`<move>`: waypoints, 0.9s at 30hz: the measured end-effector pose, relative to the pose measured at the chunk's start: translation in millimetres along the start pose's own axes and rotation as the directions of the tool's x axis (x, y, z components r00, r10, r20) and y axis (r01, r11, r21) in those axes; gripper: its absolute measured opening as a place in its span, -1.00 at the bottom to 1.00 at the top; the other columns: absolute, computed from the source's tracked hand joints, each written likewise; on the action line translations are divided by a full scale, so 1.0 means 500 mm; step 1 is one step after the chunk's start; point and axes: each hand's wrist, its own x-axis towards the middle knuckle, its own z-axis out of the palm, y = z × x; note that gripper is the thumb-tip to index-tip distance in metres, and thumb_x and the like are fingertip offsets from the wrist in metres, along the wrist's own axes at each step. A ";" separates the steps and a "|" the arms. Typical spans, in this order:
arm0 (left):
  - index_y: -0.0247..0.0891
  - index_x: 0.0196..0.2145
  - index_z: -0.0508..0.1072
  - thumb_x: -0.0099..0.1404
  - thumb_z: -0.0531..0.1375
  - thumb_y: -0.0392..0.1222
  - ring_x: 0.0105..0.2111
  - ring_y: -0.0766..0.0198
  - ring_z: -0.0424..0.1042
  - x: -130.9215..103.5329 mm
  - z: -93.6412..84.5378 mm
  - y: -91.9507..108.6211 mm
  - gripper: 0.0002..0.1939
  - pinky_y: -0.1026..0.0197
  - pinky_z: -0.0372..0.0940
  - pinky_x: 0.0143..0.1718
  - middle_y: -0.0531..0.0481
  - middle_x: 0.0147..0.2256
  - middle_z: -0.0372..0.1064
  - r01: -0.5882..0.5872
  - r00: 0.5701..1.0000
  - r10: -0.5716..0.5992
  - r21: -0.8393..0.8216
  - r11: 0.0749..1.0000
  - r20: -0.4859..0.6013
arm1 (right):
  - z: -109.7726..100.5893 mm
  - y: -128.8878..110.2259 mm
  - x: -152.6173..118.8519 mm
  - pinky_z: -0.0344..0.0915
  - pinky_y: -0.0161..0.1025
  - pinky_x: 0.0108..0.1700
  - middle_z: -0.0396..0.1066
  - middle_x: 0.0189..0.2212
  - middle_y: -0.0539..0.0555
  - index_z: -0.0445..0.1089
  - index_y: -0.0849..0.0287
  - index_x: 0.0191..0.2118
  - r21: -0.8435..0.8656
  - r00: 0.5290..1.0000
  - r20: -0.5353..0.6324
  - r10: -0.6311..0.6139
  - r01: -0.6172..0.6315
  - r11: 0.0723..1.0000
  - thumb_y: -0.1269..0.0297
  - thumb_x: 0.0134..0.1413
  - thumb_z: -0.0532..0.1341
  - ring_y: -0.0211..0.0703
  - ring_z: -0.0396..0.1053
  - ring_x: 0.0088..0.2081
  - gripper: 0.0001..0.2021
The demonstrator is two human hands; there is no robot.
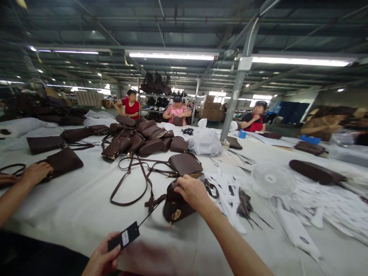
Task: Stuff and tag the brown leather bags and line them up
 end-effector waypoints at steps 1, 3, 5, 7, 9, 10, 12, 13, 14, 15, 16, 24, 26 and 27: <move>-0.23 -0.12 0.39 0.02 0.33 0.05 -0.68 0.33 0.31 -0.004 -0.013 -0.003 -0.49 0.30 0.20 -0.61 0.10 -0.57 0.38 -0.047 0.999 0.048 0.086 0.995 -0.009 | 0.003 0.002 0.001 0.17 -0.32 -0.32 0.41 -0.27 0.03 0.41 0.11 -0.28 -0.004 1.000 -0.001 0.000 0.000 1.000 0.23 0.21 0.17 -0.20 0.39 -0.29 -0.89; -0.21 -0.09 0.43 0.07 0.28 0.08 -0.44 0.14 0.49 -0.007 -0.021 0.010 -0.51 0.18 0.37 -0.41 -0.02 -0.40 0.49 -0.180 0.981 0.192 0.307 0.935 -0.009 | 0.008 0.004 0.002 0.17 -0.31 -0.32 0.40 -0.29 0.04 0.40 0.13 -0.30 0.005 1.000 -0.009 -0.010 0.010 1.000 0.24 0.21 0.17 -0.19 0.38 -0.29 -0.88; -0.17 -0.02 0.45 0.14 0.22 0.08 -0.11 0.00 0.47 -0.001 -0.004 0.042 -0.52 0.05 0.39 -0.12 -0.12 -0.14 0.49 -0.334 0.931 0.363 0.500 0.799 0.041 | 0.010 0.005 0.001 0.18 -0.30 -0.30 0.39 -0.30 0.04 0.38 0.14 -0.30 0.035 1.000 -0.026 -0.017 0.018 0.999 0.27 0.20 0.17 -0.19 0.37 -0.30 -0.90; -0.16 -0.01 0.45 0.20 0.16 0.05 0.08 -0.03 0.34 0.015 0.036 0.085 -0.56 -0.05 0.28 0.08 -0.16 0.04 0.39 -0.463 0.859 0.497 0.599 0.654 0.122 | 0.009 0.008 -0.002 0.20 -0.29 -0.28 0.39 -0.30 0.03 0.37 0.14 -0.31 0.090 0.999 -0.041 -0.035 0.039 0.995 0.30 0.19 0.17 -0.19 0.37 -0.29 -0.93; -0.18 0.01 0.44 0.25 0.10 -0.02 0.14 -0.01 0.26 0.037 0.091 0.127 -0.59 -0.10 0.14 0.20 -0.17 0.10 0.33 -0.561 0.791 0.576 0.617 0.552 0.204 | 0.007 0.012 -0.008 0.21 -0.28 -0.26 0.39 -0.30 0.03 0.35 0.14 -0.31 0.141 0.997 -0.048 -0.056 0.062 0.988 0.34 0.17 0.17 -0.19 0.36 -0.28 -0.96; -0.19 0.04 0.42 0.26 0.08 -0.06 0.16 0.02 0.24 0.050 0.122 0.145 -0.58 -0.09 0.11 0.22 -0.17 0.12 0.32 -0.595 0.772 0.585 0.609 0.525 0.250 | 0.006 0.014 -0.012 0.22 -0.28 -0.25 0.39 -0.30 0.02 0.35 0.14 -0.30 0.160 0.997 -0.046 -0.062 0.069 0.985 0.36 0.15 0.18 -0.18 0.36 -0.28 -0.98; -0.21 0.08 0.38 0.27 0.07 -0.13 0.15 0.06 0.26 0.074 0.182 0.176 -0.57 -0.04 0.12 0.21 -0.18 0.13 0.31 -0.634 0.764 0.534 0.570 0.522 0.361 | 0.003 0.018 -0.021 0.25 -0.27 -0.24 0.38 -0.30 0.02 0.33 0.13 -0.28 0.186 0.997 -0.037 -0.070 0.076 0.980 0.41 0.12 0.18 -0.17 0.37 -0.28 -0.95; -0.22 0.07 0.38 0.26 0.07 -0.16 0.11 0.08 0.30 0.084 0.209 0.188 -0.58 0.00 0.16 0.18 -0.18 0.10 0.34 -0.643 0.765 0.487 0.549 0.534 0.422 | 0.003 0.020 -0.027 0.26 -0.26 -0.23 0.38 -0.28 0.02 0.33 0.12 -0.27 0.200 0.996 -0.035 -0.077 0.082 0.976 0.44 0.11 0.17 -0.17 0.37 -0.26 -0.91; -0.22 0.04 0.40 0.25 0.07 -0.19 0.06 0.10 0.34 0.094 0.231 0.198 -0.60 0.04 0.20 0.14 -0.16 0.06 0.38 -0.650 0.759 0.440 0.530 0.544 0.480 | 0.003 0.023 -0.033 0.28 -0.26 -0.21 0.38 -0.24 0.03 0.33 0.12 -0.25 0.215 0.996 -0.038 -0.087 0.093 0.972 0.47 0.10 0.16 -0.17 0.38 -0.24 -0.88; -0.23 -0.02 0.42 0.23 0.08 -0.22 0.00 0.12 0.38 0.101 0.247 0.207 -0.64 0.08 0.24 0.08 -0.15 -0.01 0.43 -0.656 0.750 0.397 0.520 0.547 0.529 | 0.005 0.027 -0.039 0.30 -0.25 -0.17 0.37 -0.17 0.06 0.32 0.11 -0.22 0.229 0.994 -0.047 -0.096 0.105 0.968 0.49 0.09 0.15 -0.16 0.38 -0.20 -0.84; -0.24 -0.09 0.45 0.22 0.08 -0.24 -0.07 0.13 0.41 0.107 0.258 0.215 -0.69 0.11 0.27 0.01 -0.13 -0.09 0.47 -0.663 0.740 0.366 0.520 0.539 0.564 | 0.007 0.033 -0.045 0.31 -0.23 -0.13 0.34 -0.09 0.08 0.32 0.11 -0.18 0.237 0.993 -0.066 -0.102 0.115 0.965 0.51 0.09 0.14 -0.15 0.38 -0.14 -0.80; -0.23 -0.33 0.42 0.28 0.01 -0.19 -0.26 0.19 0.37 0.146 0.215 0.283 -0.81 0.20 0.23 -0.20 -0.06 -0.30 0.41 -0.741 0.672 0.363 0.584 0.331 0.646 | 0.025 0.094 -0.053 0.25 -0.04 0.00 0.36 -0.07 0.15 0.38 0.14 -0.21 -0.015 0.988 -0.141 -0.070 0.069 0.998 0.51 -0.03 0.26 0.03 0.29 -0.01 -0.77; -0.22 -0.32 0.42 0.29 0.01 -0.20 -0.25 0.18 0.37 0.160 0.203 0.297 -0.80 0.20 0.23 -0.19 -0.05 -0.30 0.40 -0.745 0.666 0.381 0.605 0.281 0.642 | 0.025 0.082 -0.047 0.25 -0.12 -0.11 0.41 -0.23 0.09 0.38 0.14 -0.30 -0.045 0.991 -0.103 -0.087 0.082 0.996 0.46 0.02 0.27 -0.03 0.33 -0.14 -0.89; -0.21 -0.32 0.43 0.29 0.01 -0.21 -0.24 0.18 0.37 0.167 0.198 0.302 -0.80 0.19 0.24 -0.18 -0.05 -0.29 0.40 -0.741 0.667 0.397 0.619 0.260 0.631 | 0.025 0.070 -0.046 0.24 -0.13 -0.14 0.42 -0.28 0.07 0.38 0.14 -0.33 -0.050 0.991 -0.096 -0.097 0.092 0.994 0.43 0.05 0.26 -0.05 0.34 -0.18 -0.93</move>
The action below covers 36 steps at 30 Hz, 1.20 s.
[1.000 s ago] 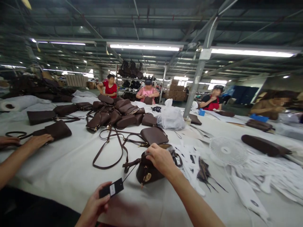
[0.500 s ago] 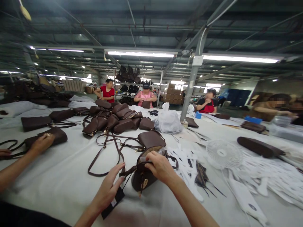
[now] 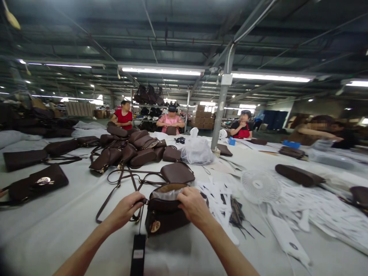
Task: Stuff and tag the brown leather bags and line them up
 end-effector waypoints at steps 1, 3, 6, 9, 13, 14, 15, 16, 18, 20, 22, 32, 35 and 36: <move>-0.21 -0.30 0.44 0.28 0.02 -0.22 -0.23 0.17 0.37 0.003 -0.005 -0.005 -0.80 0.18 0.24 -0.17 -0.06 -0.29 0.41 0.006 1.000 -0.006 0.019 1.000 -0.020 | 0.000 -0.014 0.001 0.23 -0.14 -0.15 0.42 -0.30 0.06 0.38 0.14 -0.33 0.005 1.000 0.001 -0.009 0.009 1.000 0.40 0.08 0.25 -0.06 0.35 -0.21 -0.96; -0.21 -0.28 0.45 0.27 0.02 -0.25 -0.22 0.16 0.37 0.008 -0.012 -0.011 -0.80 0.16 0.24 -0.14 -0.07 -0.27 0.41 0.023 0.998 -0.022 0.033 0.999 -0.053 | -0.002 -0.042 0.001 0.21 -0.14 -0.15 0.43 -0.32 0.04 0.38 0.14 -0.33 0.033 1.000 0.008 -0.016 0.015 0.999 0.37 0.13 0.23 -0.09 0.36 -0.23 -0.98; -0.21 -0.26 0.45 0.27 0.03 -0.27 -0.21 0.15 0.37 0.005 -0.013 -0.009 -0.80 0.15 0.25 -0.13 -0.08 -0.26 0.41 0.044 0.995 -0.040 0.040 0.998 -0.097 | -0.007 -0.065 -0.002 0.21 -0.14 -0.14 0.43 -0.32 0.05 0.37 0.15 -0.32 0.078 0.999 0.037 0.026 -0.029 0.997 0.39 0.15 0.20 -0.07 0.37 -0.23 -0.97; -0.22 -0.27 0.45 0.26 0.01 -0.29 -0.19 0.12 0.38 -0.002 -0.005 -0.005 -0.78 0.12 0.27 -0.12 -0.11 -0.25 0.40 0.058 0.986 -0.047 0.061 0.996 -0.162 | -0.016 -0.063 -0.004 0.23 -0.17 -0.15 0.42 -0.29 0.05 0.36 0.14 -0.29 0.172 0.997 0.052 0.066 -0.074 0.982 0.42 0.15 0.17 -0.09 0.37 -0.21 -0.94; -0.24 -0.19 0.46 0.16 0.00 -0.42 -0.13 0.12 0.39 -0.002 0.011 -0.010 -0.66 0.10 0.28 -0.05 -0.13 -0.18 0.41 0.018 0.980 -0.014 0.018 1.000 -0.199 | -0.023 -0.054 -0.008 0.23 -0.18 -0.15 0.43 -0.26 0.03 0.37 0.11 -0.27 0.246 0.996 0.077 0.039 -0.057 0.968 0.44 0.15 0.14 -0.11 0.37 -0.19 -0.89; -0.23 -0.16 0.46 0.13 0.00 -0.45 -0.13 0.13 0.39 0.000 0.015 -0.012 -0.62 0.12 0.28 -0.04 -0.12 -0.16 0.42 -0.001 0.984 0.001 0.002 1.000 -0.179 | -0.023 -0.054 -0.009 0.23 -0.18 -0.14 0.43 -0.27 0.03 0.37 0.11 -0.27 0.246 0.996 0.085 0.029 -0.049 0.968 0.45 0.15 0.14 -0.10 0.37 -0.19 -0.89; -0.23 -0.14 0.45 0.10 0.00 -0.47 -0.12 0.14 0.40 0.004 0.017 -0.014 -0.58 0.13 0.27 -0.03 -0.11 -0.16 0.44 -0.015 0.989 0.014 -0.006 1.000 -0.150 | -0.023 -0.055 -0.010 0.22 -0.17 -0.14 0.44 -0.28 0.02 0.37 0.11 -0.27 0.242 0.995 0.094 0.022 -0.044 0.969 0.45 0.16 0.14 -0.10 0.37 -0.19 -0.88; -0.23 -0.13 0.45 0.09 -0.01 -0.49 -0.12 0.14 0.40 0.007 0.018 -0.017 -0.56 0.14 0.27 -0.03 -0.10 -0.15 0.45 -0.018 0.992 0.018 0.002 1.000 -0.122 | -0.023 -0.057 -0.012 0.22 -0.17 -0.14 0.44 -0.28 0.02 0.38 0.11 -0.26 0.234 0.995 0.101 0.022 -0.045 0.971 0.45 0.16 0.14 -0.10 0.37 -0.19 -0.88; -0.23 -0.12 0.44 0.09 -0.01 -0.50 -0.11 0.14 0.40 0.012 0.016 -0.025 -0.55 0.14 0.25 -0.03 -0.10 -0.14 0.45 0.011 0.996 -0.004 0.068 0.998 -0.090 | -0.021 -0.059 -0.015 0.22 -0.15 -0.14 0.44 -0.27 0.04 0.38 0.12 -0.24 0.208 0.993 0.107 0.040 -0.062 0.976 0.45 0.16 0.15 -0.08 0.37 -0.19 -0.88; -0.23 -0.16 0.44 0.11 0.00 -0.50 -0.12 0.14 0.39 0.010 0.007 -0.040 -0.60 0.15 0.24 -0.06 -0.10 -0.17 0.45 0.074 0.994 -0.059 0.181 0.981 -0.087 | -0.019 -0.061 -0.017 0.23 -0.13 -0.14 0.43 -0.25 0.06 0.38 0.13 -0.23 0.176 0.992 0.108 0.067 -0.085 0.981 0.45 0.17 0.14 -0.05 0.37 -0.18 -0.88; -0.21 -0.24 0.44 0.15 0.02 -0.49 -0.15 0.14 0.38 0.000 -0.008 -0.064 -0.67 0.17 0.23 -0.09 -0.07 -0.22 0.43 0.181 0.982 -0.154 0.304 0.935 -0.112 | -0.017 -0.060 -0.019 0.23 -0.12 -0.15 0.43 -0.26 0.06 0.38 0.13 -0.23 0.147 0.990 0.114 0.083 -0.100 0.984 0.43 0.18 0.13 -0.03 0.37 -0.20 -0.89; -0.34 -0.25 0.44 0.27 0.14 -0.02 -0.06 -0.19 0.32 0.012 -0.154 -0.157 -0.70 -0.09 0.23 -0.12 -0.33 -0.14 0.31 0.622 0.744 -0.506 0.175 0.764 -0.437 | -0.001 -0.051 -0.030 0.24 -0.13 -0.25 0.45 -0.33 0.04 0.37 0.06 -0.31 0.146 0.994 0.110 -0.002 -0.014 0.989 0.38 0.16 0.11 -0.04 0.40 -0.29 -0.89; -0.31 -0.20 0.44 0.23 0.18 0.01 -0.15 -0.08 0.40 0.061 -0.193 -0.116 -0.67 0.00 0.27 -0.18 -0.23 -0.22 0.39 0.487 0.804 -0.441 0.017 0.873 -0.399 | -0.013 -0.051 -0.031 0.27 -0.17 -0.25 0.47 -0.32 0.01 0.38 0.03 -0.29 0.213 0.992 0.119 -0.039 0.013 0.977 0.34 0.12 0.16 -0.06 0.42 -0.28 -0.92; -0.29 -0.18 0.44 0.21 0.19 -0.01 -0.21 -0.01 0.43 0.078 -0.198 -0.096 -0.68 0.06 0.29 -0.22 -0.17 -0.27 0.41 0.420 0.837 -0.404 -0.042 0.907 -0.369 | -0.021 -0.051 -0.029 0.28 -0.20 -0.26 0.47 -0.33 0.00 0.38 0.02 -0.29 0.242 0.991 0.123 -0.044 0.013 0.970 0.31 0.12 0.17 -0.08 0.43 -0.28 -0.94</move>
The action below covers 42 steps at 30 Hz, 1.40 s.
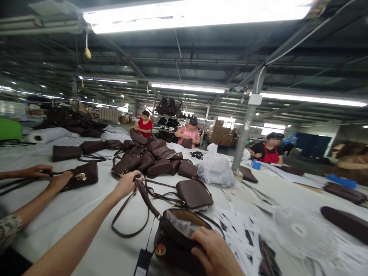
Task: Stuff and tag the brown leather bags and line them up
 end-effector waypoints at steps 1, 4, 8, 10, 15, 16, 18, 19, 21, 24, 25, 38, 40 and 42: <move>-0.28 -0.17 0.44 0.20 0.20 -0.03 -0.27 0.07 0.44 0.005 0.002 0.026 -0.68 0.12 0.31 -0.27 -0.11 -0.31 0.41 -0.047 0.998 0.050 -0.072 0.996 0.032 | -0.010 -0.003 0.003 0.29 -0.21 -0.26 0.46 -0.34 0.00 0.38 0.02 -0.30 0.028 1.000 -0.002 0.008 -0.007 1.000 0.28 0.13 0.17 -0.10 0.43 -0.29 -0.95; -0.30 -0.19 0.44 0.09 0.24 -0.14 -0.39 0.21 0.43 0.001 0.017 0.105 -0.68 0.21 0.32 -0.36 -0.02 -0.38 0.41 -0.125 0.968 0.205 -0.430 0.894 0.146 | -0.049 -0.013 0.033 0.33 -0.22 -0.25 0.45 -0.29 0.04 0.38 0.05 -0.27 0.084 0.992 -0.111 0.065 -0.056 0.995 0.23 0.20 0.10 -0.11 0.43 -0.29 -0.88; -0.31 -0.24 0.44 -0.12 0.23 -0.36 -0.37 0.24 0.42 -0.024 0.025 0.200 -0.62 0.18 0.32 -0.27 -0.01 -0.41 0.43 0.080 0.813 0.450 -0.836 0.543 0.370 | -0.102 -0.028 0.126 0.23 -0.03 0.12 0.30 0.09 0.17 0.24 0.08 0.11 0.125 0.936 -0.350 -0.017 0.064 0.990 0.37 0.13 0.09 0.00 0.28 0.10 -0.60; -0.31 -0.25 0.46 -0.17 0.16 -0.41 -0.37 0.24 0.41 -0.034 0.018 0.239 -0.58 0.16 0.31 -0.24 -0.01 -0.42 0.43 0.148 0.738 0.514 -0.849 0.508 0.436 | -0.119 -0.033 0.185 0.07 0.01 0.25 0.13 0.24 0.20 0.05 0.14 0.27 0.143 0.919 -0.384 -0.085 0.150 0.978 0.46 -0.01 0.13 0.01 0.08 0.25 -0.34; -0.29 -0.23 0.48 -0.20 0.08 -0.43 -0.40 0.29 0.35 -0.043 -0.001 0.286 -0.51 0.24 0.24 -0.31 0.01 -0.39 0.38 0.018 0.660 0.625 -0.840 0.542 0.417 | -0.140 -0.038 0.303 0.35 -0.23 -0.09 0.46 -0.15 0.08 0.28 0.20 0.09 0.280 0.941 -0.308 -0.142 0.232 0.931 0.56 -0.16 0.10 -0.13 0.41 -0.13 -0.43; -0.28 -0.18 0.46 -0.19 0.09 -0.43 -0.39 0.30 0.33 -0.044 -0.001 0.286 -0.47 0.24 0.23 -0.32 0.00 -0.34 0.38 -0.009 0.666 0.639 -0.852 0.523 0.385 | -0.147 -0.037 0.316 0.35 -0.29 -0.21 0.48 -0.32 0.01 0.38 0.20 -0.07 0.278 0.945 -0.297 -0.136 0.222 0.935 0.56 -0.11 0.06 -0.19 0.42 -0.28 -0.57; -0.22 -0.02 0.37 -0.13 0.14 -0.39 -0.40 0.34 0.31 -0.044 0.007 0.279 -0.38 0.27 0.21 -0.35 -0.01 -0.26 0.36 -0.040 0.726 0.612 -0.868 0.494 0.315 | -0.173 -0.033 0.333 0.28 -0.36 -0.35 0.40 -0.52 -0.05 0.42 0.18 -0.28 0.214 0.940 -0.320 -0.117 0.192 0.958 0.54 0.00 0.01 -0.26 0.36 -0.45 -0.73; -0.19 0.04 0.33 -0.08 0.17 -0.36 -0.43 0.36 0.28 -0.044 0.015 0.274 -0.36 0.29 0.19 -0.39 0.01 -0.27 0.34 -0.052 0.768 0.569 -0.858 0.511 0.292 | -0.191 -0.030 0.336 0.25 -0.36 -0.35 0.39 -0.54 -0.06 0.41 0.17 -0.30 0.153 0.931 -0.344 -0.117 0.179 0.972 0.54 0.03 0.01 -0.27 0.34 -0.46 -0.74; -0.23 -0.04 0.38 0.03 0.20 -0.26 -0.51 0.40 0.19 -0.042 0.037 0.261 -0.53 0.33 0.10 -0.48 0.09 -0.40 0.29 -0.102 0.838 0.474 -0.776 0.623 0.270 | -0.230 -0.021 0.333 0.23 -0.35 -0.30 0.42 -0.47 -0.03 0.42 0.16 -0.27 -0.009 0.916 -0.372 -0.153 0.161 0.987 0.54 0.04 0.04 -0.25 0.36 -0.41 -0.75; -0.30 -0.47 0.41 0.10 0.19 -0.14 -0.57 0.42 0.10 -0.031 0.077 0.237 -0.85 0.34 -0.01 -0.56 0.15 -0.58 0.13 -0.173 0.904 0.385 -0.663 0.729 0.187 | -0.273 0.002 0.309 0.20 -0.32 -0.24 0.47 -0.36 0.04 0.43 0.13 -0.26 -0.220 0.924 -0.320 -0.211 0.145 0.965 0.54 0.03 0.08 -0.18 0.40 -0.30 -0.75; -0.29 -0.52 0.37 0.09 0.21 -0.11 -0.60 0.43 0.07 -0.026 0.088 0.228 -0.81 0.34 -0.05 -0.59 0.18 -0.63 0.10 -0.140 0.931 0.331 -0.685 0.715 0.156 | -0.278 0.013 0.298 0.20 -0.32 -0.26 0.47 -0.37 0.03 0.43 0.12 -0.27 -0.239 0.932 -0.300 -0.202 0.131 0.962 0.53 0.05 0.09 -0.18 0.40 -0.30 -0.77; -0.22 -0.45 0.19 0.10 0.30 0.12 -0.79 0.57 -0.19 0.027 0.056 0.081 -0.56 0.44 -0.27 -0.74 0.36 -0.73 -0.14 0.194 0.980 -0.088 -0.942 0.274 0.176 | -0.227 0.272 0.139 0.15 -0.31 -0.35 0.49 -0.41 0.01 0.42 0.08 -0.30 -0.184 0.815 -0.393 0.425 -0.523 0.832 0.55 -0.06 0.07 -0.13 0.42 -0.32 -0.72; -0.23 -0.45 0.18 0.15 0.29 0.10 -0.79 0.57 -0.19 0.033 0.050 0.074 -0.58 0.44 -0.28 -0.75 0.35 -0.74 -0.13 0.207 0.977 -0.111 -0.946 0.249 0.184 | -0.254 0.310 0.100 0.14 -0.29 -0.39 0.50 -0.40 0.08 0.43 0.11 -0.31 -0.166 0.738 -0.449 0.504 -0.623 0.765 0.51 -0.06 0.12 -0.08 0.42 -0.35 -0.77; -0.24 -0.45 0.19 0.18 0.28 0.08 -0.79 0.56 -0.18 0.035 0.048 0.076 -0.60 0.44 -0.28 -0.75 0.34 -0.74 -0.10 0.227 0.972 -0.110 -0.948 0.225 0.206 | -0.287 0.345 0.057 0.14 -0.27 -0.41 0.50 -0.41 0.12 0.45 0.12 -0.32 -0.159 0.666 -0.501 0.552 -0.698 0.698 0.49 -0.07 0.15 -0.05 0.42 -0.38 -0.80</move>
